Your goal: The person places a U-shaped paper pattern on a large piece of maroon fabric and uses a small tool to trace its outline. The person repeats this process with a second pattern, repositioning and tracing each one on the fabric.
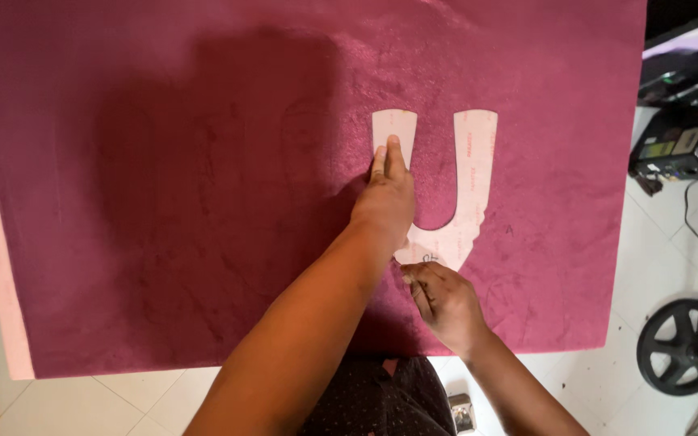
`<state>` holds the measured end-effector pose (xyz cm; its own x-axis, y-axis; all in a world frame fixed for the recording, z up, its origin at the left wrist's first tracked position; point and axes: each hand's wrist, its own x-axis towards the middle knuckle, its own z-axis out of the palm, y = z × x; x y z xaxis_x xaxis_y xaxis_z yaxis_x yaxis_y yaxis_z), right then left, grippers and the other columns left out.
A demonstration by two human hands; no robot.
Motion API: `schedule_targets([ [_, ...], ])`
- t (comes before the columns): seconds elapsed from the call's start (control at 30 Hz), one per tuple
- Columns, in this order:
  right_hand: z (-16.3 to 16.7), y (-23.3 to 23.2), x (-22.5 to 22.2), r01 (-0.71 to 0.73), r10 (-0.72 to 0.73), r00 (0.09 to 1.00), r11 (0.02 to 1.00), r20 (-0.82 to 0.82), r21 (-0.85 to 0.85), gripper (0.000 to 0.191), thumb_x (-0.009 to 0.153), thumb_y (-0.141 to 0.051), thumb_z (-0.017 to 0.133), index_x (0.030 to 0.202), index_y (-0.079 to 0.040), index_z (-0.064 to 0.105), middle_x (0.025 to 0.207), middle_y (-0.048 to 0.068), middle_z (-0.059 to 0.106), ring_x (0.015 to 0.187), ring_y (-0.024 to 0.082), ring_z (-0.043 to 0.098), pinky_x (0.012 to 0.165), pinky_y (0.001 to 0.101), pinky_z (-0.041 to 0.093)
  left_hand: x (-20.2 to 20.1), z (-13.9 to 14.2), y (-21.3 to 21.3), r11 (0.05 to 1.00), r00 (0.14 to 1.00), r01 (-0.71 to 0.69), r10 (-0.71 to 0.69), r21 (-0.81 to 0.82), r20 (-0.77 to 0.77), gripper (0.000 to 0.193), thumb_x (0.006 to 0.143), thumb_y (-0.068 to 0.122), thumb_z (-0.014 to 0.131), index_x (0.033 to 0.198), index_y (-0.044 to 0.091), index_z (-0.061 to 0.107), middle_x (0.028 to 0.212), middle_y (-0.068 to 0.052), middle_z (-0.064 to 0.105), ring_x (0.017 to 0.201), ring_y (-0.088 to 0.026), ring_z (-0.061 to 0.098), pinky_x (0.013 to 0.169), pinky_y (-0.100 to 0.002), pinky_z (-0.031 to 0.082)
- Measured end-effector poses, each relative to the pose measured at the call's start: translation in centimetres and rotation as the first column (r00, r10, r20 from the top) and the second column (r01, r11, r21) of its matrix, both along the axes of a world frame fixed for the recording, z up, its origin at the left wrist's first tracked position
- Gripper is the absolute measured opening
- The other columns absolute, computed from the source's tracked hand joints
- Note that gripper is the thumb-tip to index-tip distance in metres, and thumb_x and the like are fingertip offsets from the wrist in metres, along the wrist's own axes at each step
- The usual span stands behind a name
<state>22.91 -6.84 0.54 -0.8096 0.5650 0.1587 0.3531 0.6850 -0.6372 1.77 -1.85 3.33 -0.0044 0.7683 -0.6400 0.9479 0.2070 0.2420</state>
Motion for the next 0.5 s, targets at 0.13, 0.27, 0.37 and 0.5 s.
schedule_targets([
  [0.13,0.1,-0.1,3.0,0.048,-0.038,0.993,0.996,0.116,-0.08,0.007,0.097,-0.004,0.063,0.096,-0.003,0.07,0.094,0.009,0.076,0.073,0.016,0.075,0.064,0.0262,0.061,0.8,0.3,0.6,0.992,0.986,0.114,-0.12,-0.051,-0.118,0.085,0.083,0.012,0.08,0.149,-0.013,0.033,0.161,-0.043,-0.014,0.152,-0.052,0.008,0.124,-0.037,0.018],
  [0.27,-0.5,0.3,5.3,0.158,-0.13,0.961,0.982,0.245,-0.101,0.01,0.097,-0.005,0.063,0.094,-0.002,0.071,0.091,0.011,0.077,0.063,0.017,0.073,0.057,0.0276,0.059,1.0,0.2,0.7,0.954,0.924,0.29,-0.301,-0.08,-0.234,0.06,0.091,0.004,0.065,0.144,-0.016,0.045,0.158,-0.051,-0.006,0.148,-0.06,0.019,0.128,-0.052,0.002],
  [0.37,-0.9,-0.4,5.4,0.1,-0.091,0.986,0.993,0.138,-0.063,0.012,0.099,-0.006,0.061,0.092,-0.004,0.07,0.091,0.01,0.076,0.07,0.018,0.074,0.062,0.0274,0.06,1.6,0.1,0.9,0.973,0.943,0.227,-0.227,-0.026,-0.243,0.068,0.087,0.005,0.066,0.146,-0.016,0.039,0.153,-0.05,-0.009,0.146,-0.059,0.016,0.123,-0.051,0.002],
  [0.5,-1.2,-0.1,5.2,0.175,-0.166,0.97,0.984,0.179,-0.037,0.015,0.101,-0.009,0.06,0.092,-0.001,0.07,0.09,0.013,0.077,0.063,0.017,0.073,0.053,0.0259,0.058,1.7,0.3,1.0,0.976,0.944,0.214,-0.218,-0.043,-0.249,0.066,0.086,0.003,0.066,0.144,-0.016,0.042,0.154,-0.05,-0.009,0.146,-0.06,0.017,0.123,-0.049,0.005],
])
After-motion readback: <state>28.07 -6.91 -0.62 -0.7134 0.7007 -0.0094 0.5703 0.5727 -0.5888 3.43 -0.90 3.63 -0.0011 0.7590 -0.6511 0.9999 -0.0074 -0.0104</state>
